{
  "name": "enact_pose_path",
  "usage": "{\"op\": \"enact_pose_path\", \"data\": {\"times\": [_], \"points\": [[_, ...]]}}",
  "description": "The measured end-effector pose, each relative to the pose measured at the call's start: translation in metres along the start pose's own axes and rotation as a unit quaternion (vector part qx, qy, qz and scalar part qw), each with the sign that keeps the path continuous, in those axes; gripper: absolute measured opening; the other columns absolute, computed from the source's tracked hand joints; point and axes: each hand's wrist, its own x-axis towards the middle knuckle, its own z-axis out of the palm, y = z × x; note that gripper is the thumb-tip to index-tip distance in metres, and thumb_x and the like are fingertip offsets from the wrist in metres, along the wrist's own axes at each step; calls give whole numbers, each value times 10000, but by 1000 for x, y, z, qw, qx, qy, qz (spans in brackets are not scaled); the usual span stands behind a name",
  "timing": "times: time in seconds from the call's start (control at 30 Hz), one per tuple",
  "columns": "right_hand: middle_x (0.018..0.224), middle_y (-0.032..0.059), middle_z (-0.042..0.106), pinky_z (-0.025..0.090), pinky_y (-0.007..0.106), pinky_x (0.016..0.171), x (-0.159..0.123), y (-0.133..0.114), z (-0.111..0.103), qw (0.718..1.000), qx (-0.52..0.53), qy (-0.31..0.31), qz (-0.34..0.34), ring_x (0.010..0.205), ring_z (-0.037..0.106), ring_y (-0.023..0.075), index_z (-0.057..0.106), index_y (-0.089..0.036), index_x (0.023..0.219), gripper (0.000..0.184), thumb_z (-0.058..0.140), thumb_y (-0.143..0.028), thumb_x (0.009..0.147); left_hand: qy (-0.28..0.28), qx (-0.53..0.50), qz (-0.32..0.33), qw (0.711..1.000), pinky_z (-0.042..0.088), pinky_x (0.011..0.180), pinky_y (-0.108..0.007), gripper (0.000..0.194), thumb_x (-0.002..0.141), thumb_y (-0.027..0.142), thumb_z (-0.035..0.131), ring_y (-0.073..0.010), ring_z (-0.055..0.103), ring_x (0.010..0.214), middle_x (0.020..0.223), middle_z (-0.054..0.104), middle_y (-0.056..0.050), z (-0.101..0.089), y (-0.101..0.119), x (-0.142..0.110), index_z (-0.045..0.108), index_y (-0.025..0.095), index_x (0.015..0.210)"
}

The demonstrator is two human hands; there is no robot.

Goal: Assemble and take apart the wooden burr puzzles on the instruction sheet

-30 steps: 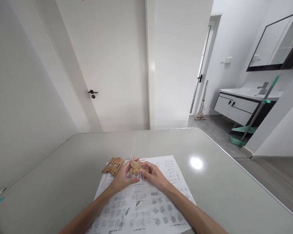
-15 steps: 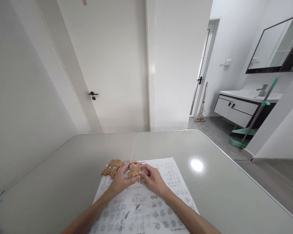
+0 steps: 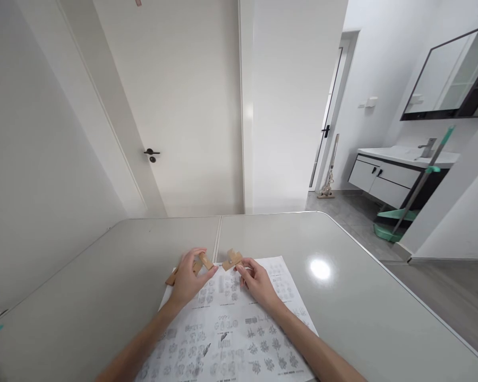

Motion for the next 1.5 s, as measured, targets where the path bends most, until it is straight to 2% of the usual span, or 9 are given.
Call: {"op": "enact_pose_path", "data": {"times": [0.13,0.33,0.6,0.73,0.8,0.93,1.07,1.23,1.5], "points": [[603,-20,547,371,280,547,1,3,1,1000,3,7,-3,536,469,150,631,-182,1041,495,536,-649,909,-50,116,68,990,355,1077,-561,428,702,418,811,-380,431,1313,1306,603,-93,8,-16,-4,648,239,1055],[584,-27,523,356,282,529,1,0,3,1000,-3,0,-3,517,460,153,629,-190,989,522,518,-691,892,-96,174,94,976,331,1082,-588,430,650,239,742,-404,373,1356,1361,575,-92,11,-22,-11,684,246,1076],[584,-28,519,347,283,549,-2,-5,2,1000,-10,-10,9,527,464,158,628,-195,971,493,533,-672,895,-63,215,109,968,320,1063,-632,278,902,224,542,-404,366,1369,1419,559,-74,12,-27,-10,728,274,1103],[621,-16,559,349,275,540,-2,-3,3,1000,-5,-21,6,534,483,149,632,-194,958,458,547,-641,906,-31,187,89,978,337,1080,-602,316,961,206,453,-360,416,1339,1342,613,-92,11,-22,-7,681,245,1176],[729,15,626,359,270,525,-2,-1,4,1000,0,-25,3,544,503,141,640,-192,985,465,558,-642,898,-27,142,98,985,361,1090,-550,314,987,222,420,-317,458,1307,1276,648,-86,8,-12,-5,660,238,1190],[871,47,671,376,261,504,-1,3,6,1000,1,-28,-3,549,522,128,646,-189,1031,499,563,-658,885,-72,48,126,988,418,1065,-470,254,1012,291,431,-264,524,1220,1135,686,-66,3,9,-6,666,242,1095],[743,18,639,386,270,521,-1,2,6,1000,-10,-29,-9,538,522,138,649,-191,1017,484,564,-649,887,-92,9,140,986,436,1029,-468,170,979,322,529,-270,541,1181,1079,695,-63,5,19,-10,683,253,968],[576,-23,551,359,281,527,-3,0,7,998,-44,-28,-21,513,480,152,646,-188,1003,443,556,-611,908,-103,-28,130,986,467,969,-423,194,967,318,561,-253,568,1109,997,691,-61,7,20,-12,658,233,822],[583,-30,521,341,277,537,-5,5,12,984,-163,32,-59,532,471,168,551,-230,827,278,623,-490,894,-119,-43,99,987,479,954,-392,257,955,337,570,-238,578,1086,1056,661,-61,9,24,-16,635,224,734]]}}
